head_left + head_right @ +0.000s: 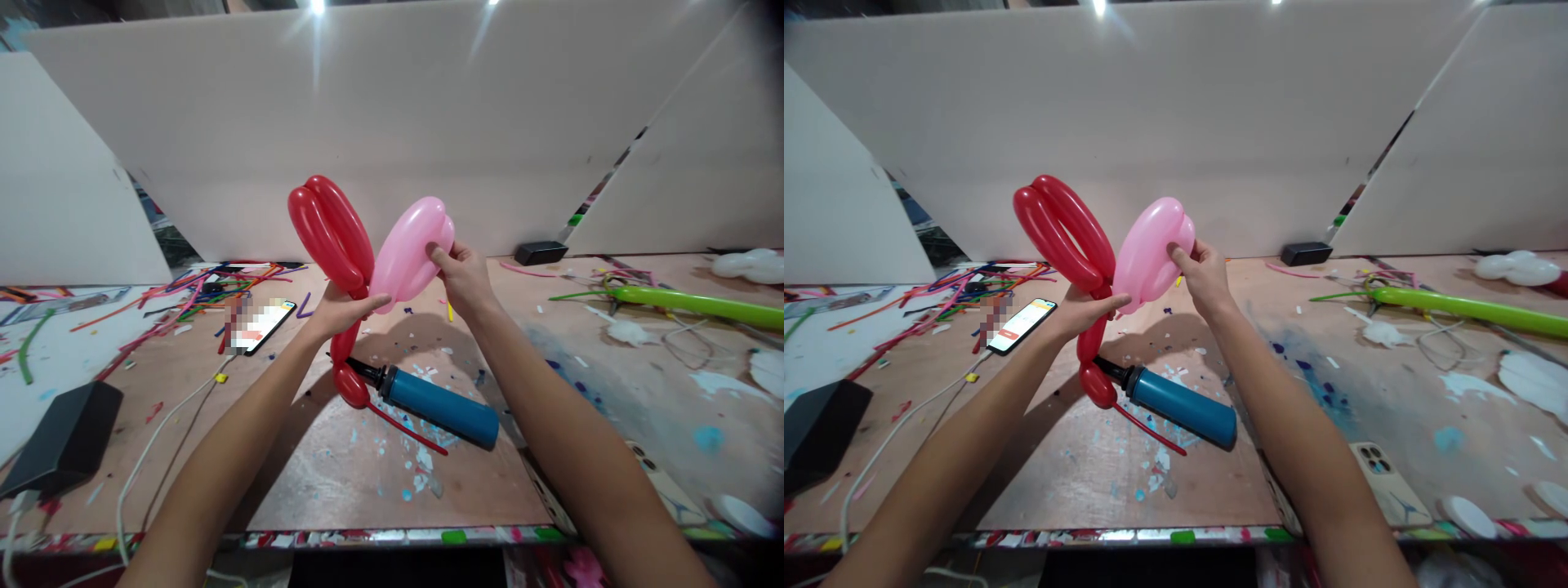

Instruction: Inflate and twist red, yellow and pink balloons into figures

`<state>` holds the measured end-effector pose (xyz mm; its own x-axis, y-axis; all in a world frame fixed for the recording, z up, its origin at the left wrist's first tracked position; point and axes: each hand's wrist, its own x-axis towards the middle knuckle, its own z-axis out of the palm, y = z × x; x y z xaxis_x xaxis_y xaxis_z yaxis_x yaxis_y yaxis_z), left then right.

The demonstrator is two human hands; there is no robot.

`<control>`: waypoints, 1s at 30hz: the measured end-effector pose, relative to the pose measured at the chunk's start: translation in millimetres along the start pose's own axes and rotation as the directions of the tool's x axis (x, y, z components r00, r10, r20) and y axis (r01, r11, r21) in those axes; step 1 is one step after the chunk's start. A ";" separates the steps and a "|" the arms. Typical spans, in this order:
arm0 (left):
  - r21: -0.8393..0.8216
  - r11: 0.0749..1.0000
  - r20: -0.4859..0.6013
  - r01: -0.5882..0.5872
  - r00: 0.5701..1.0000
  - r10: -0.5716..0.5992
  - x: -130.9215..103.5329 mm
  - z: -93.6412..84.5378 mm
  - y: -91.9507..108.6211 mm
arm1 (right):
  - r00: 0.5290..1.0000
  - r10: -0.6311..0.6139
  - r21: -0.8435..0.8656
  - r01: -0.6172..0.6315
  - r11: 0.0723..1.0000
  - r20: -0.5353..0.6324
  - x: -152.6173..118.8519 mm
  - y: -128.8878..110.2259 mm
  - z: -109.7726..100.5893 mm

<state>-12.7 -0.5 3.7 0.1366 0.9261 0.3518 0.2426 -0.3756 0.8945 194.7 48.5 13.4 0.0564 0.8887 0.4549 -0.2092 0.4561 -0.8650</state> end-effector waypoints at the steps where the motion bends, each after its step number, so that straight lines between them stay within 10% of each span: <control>1: 0.002 1.000 0.001 -0.003 1.000 0.003 -0.2 0.2 0.1 | 1.000 -0.008 0.008 0.008 1.000 -0.012 0.9 1.5 -0.4; 7: -0.010 1.000 0.013 0.010 1.000 -0.010 -0.2 0.0 -0.3 | 0.996 -0.017 -0.011 0.017 1.000 -0.082 3.0 4.3 -0.8; 17: -0.028 1.000 -0.080 0.013 0.997 -0.015 1.6 -1.7 1.5 | 0.966 0.176 -0.005 -0.178 0.984 0.187 -5.8 -3.9 3.1; 30: -0.040 0.998 -0.046 0.045 0.998 -0.047 -0.6 0.3 2.4 | 0.994 0.106 -0.049 -0.106 0.993 -0.001 -4.5 13.3 9.6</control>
<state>-12.0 -2.0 5.6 0.0808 0.9434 0.3217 0.2097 -0.3317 0.9198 182.4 50.1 1.9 0.0352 0.9322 0.3603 -0.1656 0.3610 -0.9178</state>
